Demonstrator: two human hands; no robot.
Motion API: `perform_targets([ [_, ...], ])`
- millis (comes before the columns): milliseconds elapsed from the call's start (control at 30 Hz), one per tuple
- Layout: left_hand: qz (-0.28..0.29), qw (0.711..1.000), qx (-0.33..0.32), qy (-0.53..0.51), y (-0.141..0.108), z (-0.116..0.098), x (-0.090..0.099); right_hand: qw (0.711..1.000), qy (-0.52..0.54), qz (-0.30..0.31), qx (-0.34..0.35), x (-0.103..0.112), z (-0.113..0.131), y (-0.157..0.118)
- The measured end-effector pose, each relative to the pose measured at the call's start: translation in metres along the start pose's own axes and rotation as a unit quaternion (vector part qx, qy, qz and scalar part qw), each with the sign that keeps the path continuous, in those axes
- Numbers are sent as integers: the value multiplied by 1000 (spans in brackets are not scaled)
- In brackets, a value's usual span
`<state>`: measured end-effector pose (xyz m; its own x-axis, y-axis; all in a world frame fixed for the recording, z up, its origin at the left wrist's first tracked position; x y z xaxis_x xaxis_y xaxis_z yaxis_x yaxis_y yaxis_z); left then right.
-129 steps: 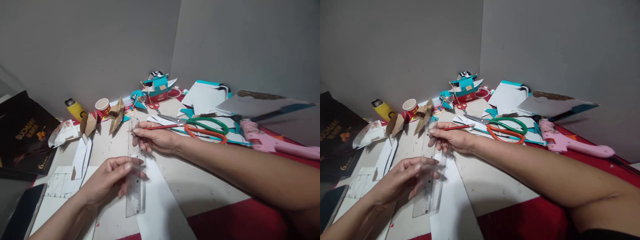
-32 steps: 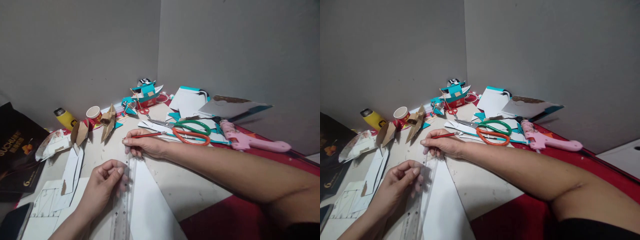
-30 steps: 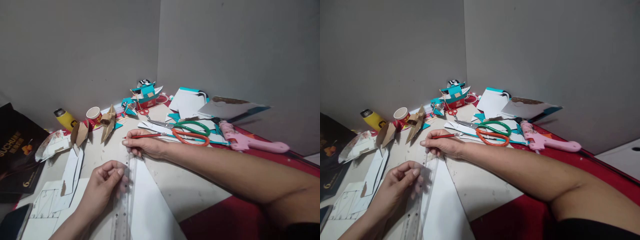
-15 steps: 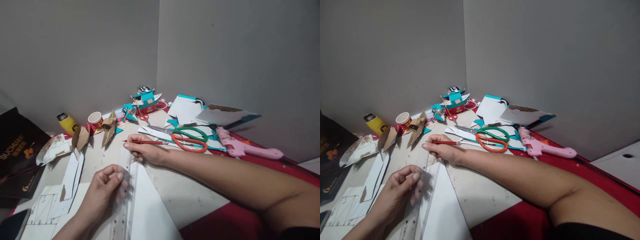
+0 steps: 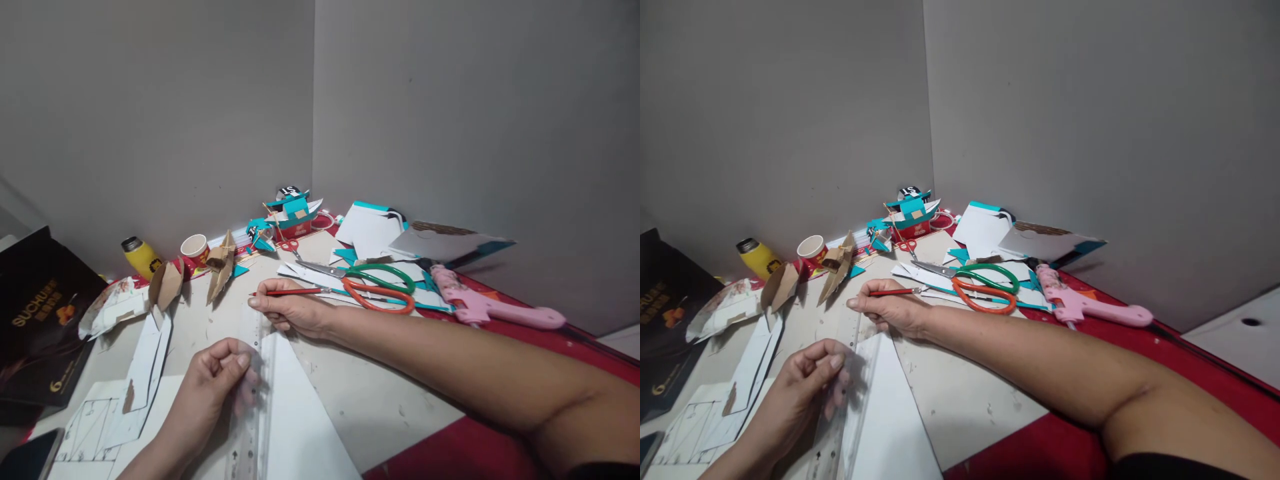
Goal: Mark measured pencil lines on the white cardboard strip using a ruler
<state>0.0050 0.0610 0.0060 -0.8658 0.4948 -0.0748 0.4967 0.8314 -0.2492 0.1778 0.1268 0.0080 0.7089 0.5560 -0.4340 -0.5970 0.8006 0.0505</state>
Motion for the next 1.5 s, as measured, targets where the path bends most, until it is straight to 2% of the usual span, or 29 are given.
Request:
perform_targets([
  [467,2,1000,-7,12,0,2,3,999,6,8,-45,10,-5,4],
  [867,-6,1000,-14,-12,3,5,1,1000,-20,11,2,-1,-3,-1],
  [1033,-16,998,-28,-47,3,7,0,999,-22,-28,26,-2,-4,1],
  [1167,-32,997,-48,-53,4,5,1,994,-31,-96,52,11,-3,7],
  [1267,-40,996,-58,-59,4,4,2,991,-47,-115,40,18,-8,11],
  [1367,-43,996,-60,-54,4,5,2,993,-70,-93,11,15,-14,11],
  [1500,-35,998,-50,-24,3,5,-1,995,-94,-4,-13,2,-15,5],
])
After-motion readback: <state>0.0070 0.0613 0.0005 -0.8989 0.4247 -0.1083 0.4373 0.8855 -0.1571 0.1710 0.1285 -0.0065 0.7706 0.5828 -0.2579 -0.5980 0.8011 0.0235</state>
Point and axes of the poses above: each hand's wrist, its own y-axis towards the middle knuckle, its own x-axis out of the back of the hand, z = x × y, the point moved 2 cm from there along y, towards the middle knuckle, and after that the axes turned 11 degrees about z, right-handed, at the moved point
